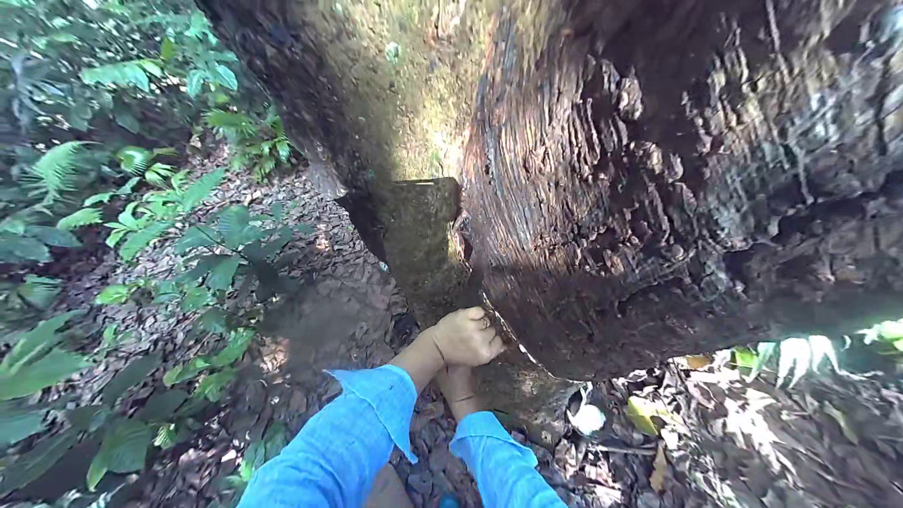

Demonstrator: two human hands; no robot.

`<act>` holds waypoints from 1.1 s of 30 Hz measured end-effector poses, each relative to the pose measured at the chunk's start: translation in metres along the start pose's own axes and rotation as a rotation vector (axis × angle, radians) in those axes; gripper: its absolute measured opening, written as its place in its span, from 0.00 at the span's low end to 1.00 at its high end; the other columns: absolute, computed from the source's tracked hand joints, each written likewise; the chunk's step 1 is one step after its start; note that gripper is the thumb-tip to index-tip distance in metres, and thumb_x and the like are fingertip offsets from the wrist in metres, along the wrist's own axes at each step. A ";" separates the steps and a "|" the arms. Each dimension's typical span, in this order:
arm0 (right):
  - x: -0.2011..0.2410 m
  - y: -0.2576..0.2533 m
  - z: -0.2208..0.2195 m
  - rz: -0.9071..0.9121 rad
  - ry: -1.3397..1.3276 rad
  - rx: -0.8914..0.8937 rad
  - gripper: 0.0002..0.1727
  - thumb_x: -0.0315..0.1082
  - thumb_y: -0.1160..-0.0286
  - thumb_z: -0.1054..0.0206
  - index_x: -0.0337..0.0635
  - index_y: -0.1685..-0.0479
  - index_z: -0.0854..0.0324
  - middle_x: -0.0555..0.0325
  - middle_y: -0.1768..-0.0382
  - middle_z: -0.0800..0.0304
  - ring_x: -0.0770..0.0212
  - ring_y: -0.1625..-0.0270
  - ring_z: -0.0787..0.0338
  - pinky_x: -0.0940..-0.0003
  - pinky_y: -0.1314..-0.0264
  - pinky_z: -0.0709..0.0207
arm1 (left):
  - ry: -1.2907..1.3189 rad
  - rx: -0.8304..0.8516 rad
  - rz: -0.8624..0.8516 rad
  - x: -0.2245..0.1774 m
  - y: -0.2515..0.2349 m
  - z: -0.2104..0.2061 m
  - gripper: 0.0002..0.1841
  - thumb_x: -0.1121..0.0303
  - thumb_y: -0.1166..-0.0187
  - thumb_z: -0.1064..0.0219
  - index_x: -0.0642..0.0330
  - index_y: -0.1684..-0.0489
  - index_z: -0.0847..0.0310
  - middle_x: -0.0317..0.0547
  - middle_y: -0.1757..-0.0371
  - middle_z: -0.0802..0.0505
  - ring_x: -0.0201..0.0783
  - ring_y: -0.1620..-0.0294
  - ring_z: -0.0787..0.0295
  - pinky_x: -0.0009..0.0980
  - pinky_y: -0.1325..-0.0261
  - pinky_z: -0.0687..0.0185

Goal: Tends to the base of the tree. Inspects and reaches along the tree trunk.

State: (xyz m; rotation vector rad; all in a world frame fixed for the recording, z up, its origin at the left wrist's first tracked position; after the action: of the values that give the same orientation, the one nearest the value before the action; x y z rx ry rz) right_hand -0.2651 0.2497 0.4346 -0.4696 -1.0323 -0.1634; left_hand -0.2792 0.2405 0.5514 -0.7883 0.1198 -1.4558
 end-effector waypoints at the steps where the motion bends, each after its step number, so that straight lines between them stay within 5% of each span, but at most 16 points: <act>1: -0.004 0.002 -0.007 -0.062 0.024 0.043 0.19 0.25 0.35 0.27 0.18 0.48 0.14 0.24 0.47 0.10 0.27 0.39 0.11 0.35 0.31 0.23 | -0.022 0.000 -0.008 -0.002 0.005 -0.004 0.21 0.62 0.19 0.39 0.56 0.89 0.19 0.41 0.88 0.16 0.39 0.81 0.17 0.34 0.65 0.25; 6: -0.016 0.005 0.001 -0.171 0.119 0.107 0.20 0.28 0.34 0.24 0.22 0.46 0.13 0.25 0.45 0.10 0.28 0.37 0.11 0.33 0.30 0.24 | -0.033 -0.094 -0.010 -0.012 0.009 -0.012 0.23 0.60 0.17 0.40 0.53 0.90 0.21 0.38 0.89 0.19 0.37 0.82 0.20 0.32 0.65 0.28; 10: -0.030 0.029 0.045 -0.290 0.210 0.219 0.22 0.28 0.36 0.23 0.21 0.44 0.14 0.22 0.42 0.12 0.26 0.34 0.14 0.32 0.28 0.26 | 0.017 -0.125 0.145 -0.042 -0.004 -0.021 0.22 0.57 0.20 0.38 0.51 0.90 0.19 0.37 0.87 0.15 0.37 0.80 0.16 0.33 0.62 0.23; 13: -0.026 0.041 0.098 -0.321 0.275 0.217 0.21 0.28 0.32 0.26 0.20 0.44 0.15 0.25 0.49 0.09 0.28 0.44 0.09 0.31 0.37 0.20 | 0.180 -0.124 0.281 -0.052 -0.032 -0.004 0.18 0.56 0.23 0.35 0.51 0.85 0.16 0.38 0.83 0.11 0.38 0.75 0.11 0.35 0.55 0.20; 15: -0.025 0.062 0.140 -0.346 0.323 0.243 0.22 0.31 0.24 0.32 0.19 0.39 0.21 0.28 0.58 0.08 0.29 0.54 0.06 0.31 0.46 0.17 | 0.422 -0.111 0.333 -0.054 -0.045 0.021 0.12 0.60 0.23 0.31 0.55 0.73 0.10 0.43 0.70 0.05 0.43 0.62 0.06 0.42 0.44 0.17; 19: -0.040 0.141 0.222 -0.516 0.320 0.388 0.26 0.35 0.21 0.33 0.17 0.35 0.26 0.26 0.64 0.11 0.30 0.60 0.09 0.32 0.50 0.19 | 0.322 -0.257 0.729 0.006 -0.017 0.072 0.10 0.68 0.24 0.34 0.61 0.63 0.06 0.52 0.57 0.02 0.52 0.52 0.05 0.52 0.40 0.17; 23: -0.043 0.214 0.267 -0.647 0.343 0.455 0.27 0.37 0.20 0.34 0.16 0.36 0.24 0.24 0.60 0.11 0.30 0.56 0.09 0.33 0.47 0.20 | 0.314 -0.022 1.069 0.081 0.017 0.047 0.18 0.68 0.22 0.30 0.67 0.38 0.14 0.67 0.38 0.10 0.66 0.34 0.14 0.64 0.29 0.25; 27: -0.042 0.246 0.278 -0.697 0.336 0.461 0.28 0.39 0.20 0.35 0.18 0.35 0.25 0.27 0.61 0.11 0.33 0.58 0.09 0.34 0.49 0.20 | 0.117 -0.045 1.061 0.100 0.006 0.040 0.11 0.68 0.24 0.27 0.67 0.52 0.11 0.66 0.48 0.09 0.67 0.45 0.10 0.64 0.44 0.19; 31: -0.037 0.249 0.281 -0.711 0.278 0.433 0.25 0.38 0.21 0.33 0.19 0.40 0.22 0.29 0.64 0.12 0.35 0.60 0.11 0.37 0.51 0.21 | 0.116 0.101 1.180 0.100 -0.001 0.035 0.13 0.70 0.14 0.39 0.75 0.52 0.14 0.72 0.43 0.12 0.71 0.38 0.14 0.64 0.36 0.23; 33: -0.040 0.245 0.287 -0.691 0.252 0.429 0.24 0.38 0.22 0.33 0.19 0.42 0.22 0.29 0.65 0.12 0.37 0.61 0.11 0.38 0.52 0.20 | 0.163 0.043 1.151 0.089 -0.001 0.035 0.12 0.73 0.14 0.39 0.78 0.52 0.17 0.74 0.39 0.14 0.72 0.33 0.17 0.63 0.30 0.25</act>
State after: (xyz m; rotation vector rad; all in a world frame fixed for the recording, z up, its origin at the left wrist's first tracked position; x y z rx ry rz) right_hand -0.4267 0.5929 0.4489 0.3076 -0.9126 -0.5859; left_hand -0.2473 0.1733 0.6123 -0.4119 0.5625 -0.4148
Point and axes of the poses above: each hand's wrist, its own y-axis away from the middle knuckle, its own z-axis out of the back of the hand, x = y × z, the point moved 8 cm from there along -y, towards the middle knuckle
